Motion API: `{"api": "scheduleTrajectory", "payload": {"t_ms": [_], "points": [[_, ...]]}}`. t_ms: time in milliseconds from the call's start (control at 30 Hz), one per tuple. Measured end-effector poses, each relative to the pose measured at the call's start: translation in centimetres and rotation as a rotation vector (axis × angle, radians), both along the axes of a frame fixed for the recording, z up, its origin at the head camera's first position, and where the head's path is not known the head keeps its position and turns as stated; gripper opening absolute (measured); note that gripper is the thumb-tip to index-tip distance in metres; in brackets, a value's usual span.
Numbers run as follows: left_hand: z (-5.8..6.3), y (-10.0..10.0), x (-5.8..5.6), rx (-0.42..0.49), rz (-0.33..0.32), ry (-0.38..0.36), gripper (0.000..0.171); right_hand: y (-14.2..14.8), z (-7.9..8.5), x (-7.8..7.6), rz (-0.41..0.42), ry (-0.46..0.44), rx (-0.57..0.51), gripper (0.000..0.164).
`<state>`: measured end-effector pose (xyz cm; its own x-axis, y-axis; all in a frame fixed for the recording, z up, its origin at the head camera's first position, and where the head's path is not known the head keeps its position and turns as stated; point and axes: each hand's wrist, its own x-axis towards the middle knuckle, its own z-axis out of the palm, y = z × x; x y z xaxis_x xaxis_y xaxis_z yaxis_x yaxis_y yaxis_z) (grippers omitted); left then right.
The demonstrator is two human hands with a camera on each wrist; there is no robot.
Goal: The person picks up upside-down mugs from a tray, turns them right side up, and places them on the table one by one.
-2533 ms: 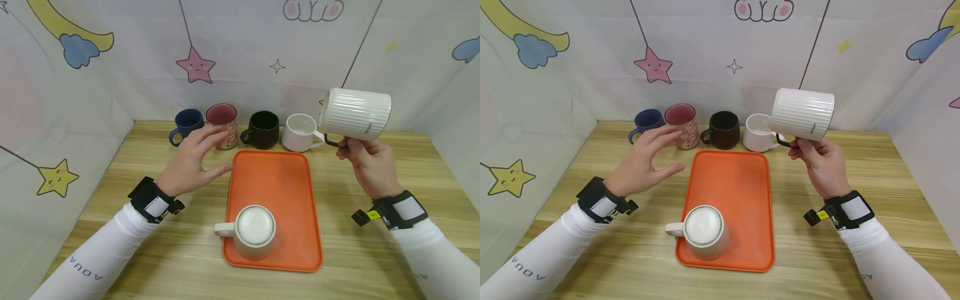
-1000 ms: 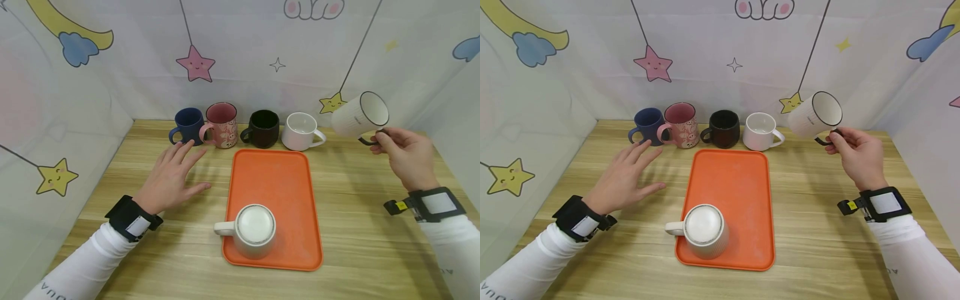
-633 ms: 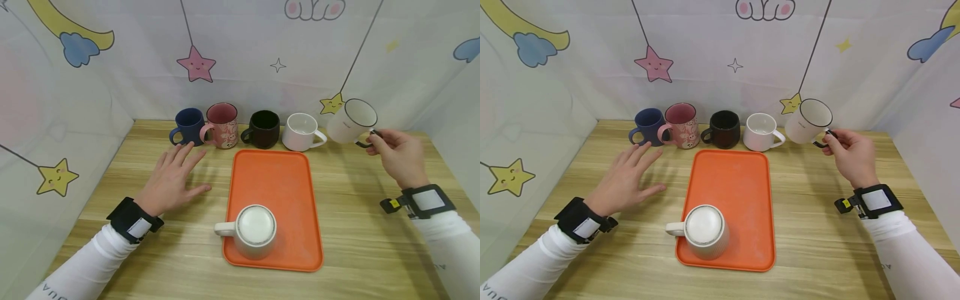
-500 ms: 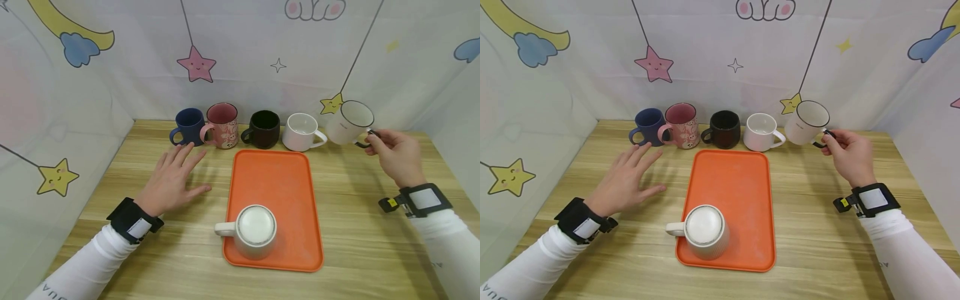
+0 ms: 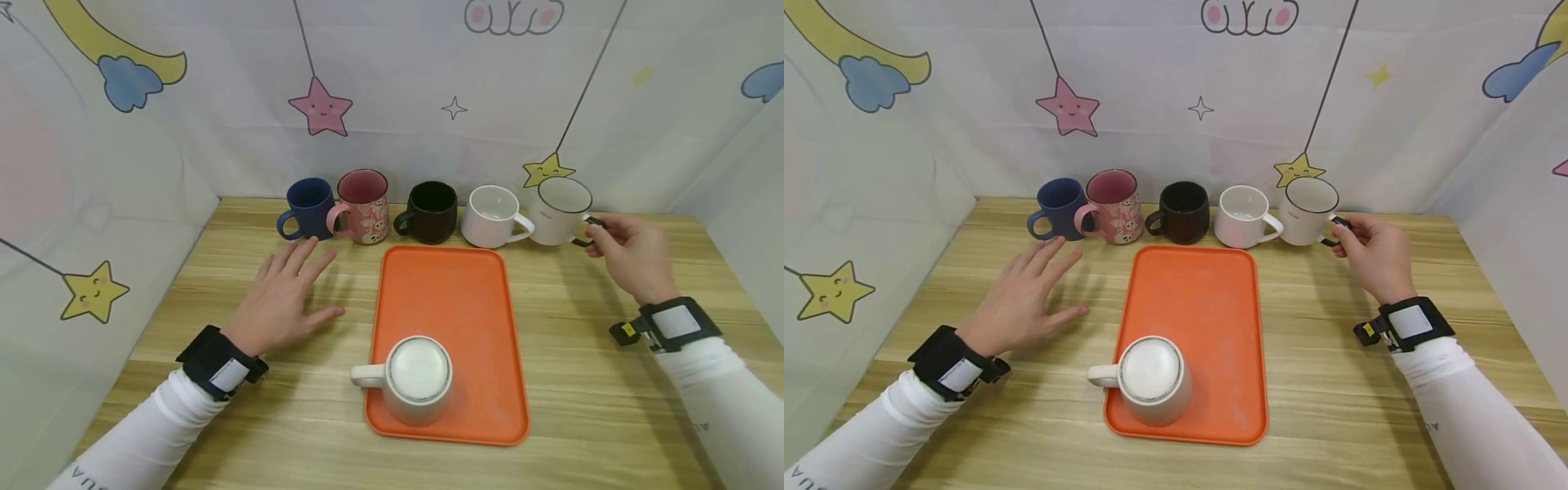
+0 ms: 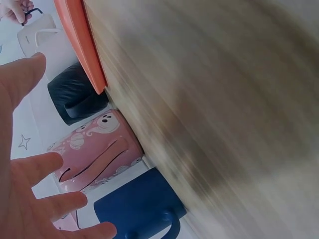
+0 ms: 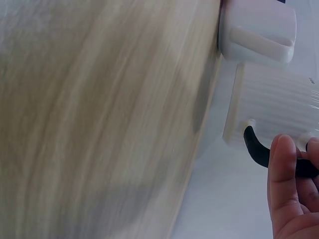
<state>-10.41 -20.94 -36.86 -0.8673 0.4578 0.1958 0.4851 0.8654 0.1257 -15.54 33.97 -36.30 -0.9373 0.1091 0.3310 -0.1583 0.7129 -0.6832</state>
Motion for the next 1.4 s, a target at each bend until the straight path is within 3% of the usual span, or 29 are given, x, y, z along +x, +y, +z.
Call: {"api": "scheduleTrajectory", "payload": {"t_ms": [400, 1400], "points": [[-0.2, -0.2, 0.0, -0.003, 0.018, -0.036, 0.095, -0.4, -0.8, -0.3, -0.022, -0.072, 0.039, 0.038], [-0.3, 0.5, -0.2, -0.003, 0.012, -0.029, 0.096, -0.2, -1.7, 0.3, 0.028, -0.114, -0.061, 0.040]]}}
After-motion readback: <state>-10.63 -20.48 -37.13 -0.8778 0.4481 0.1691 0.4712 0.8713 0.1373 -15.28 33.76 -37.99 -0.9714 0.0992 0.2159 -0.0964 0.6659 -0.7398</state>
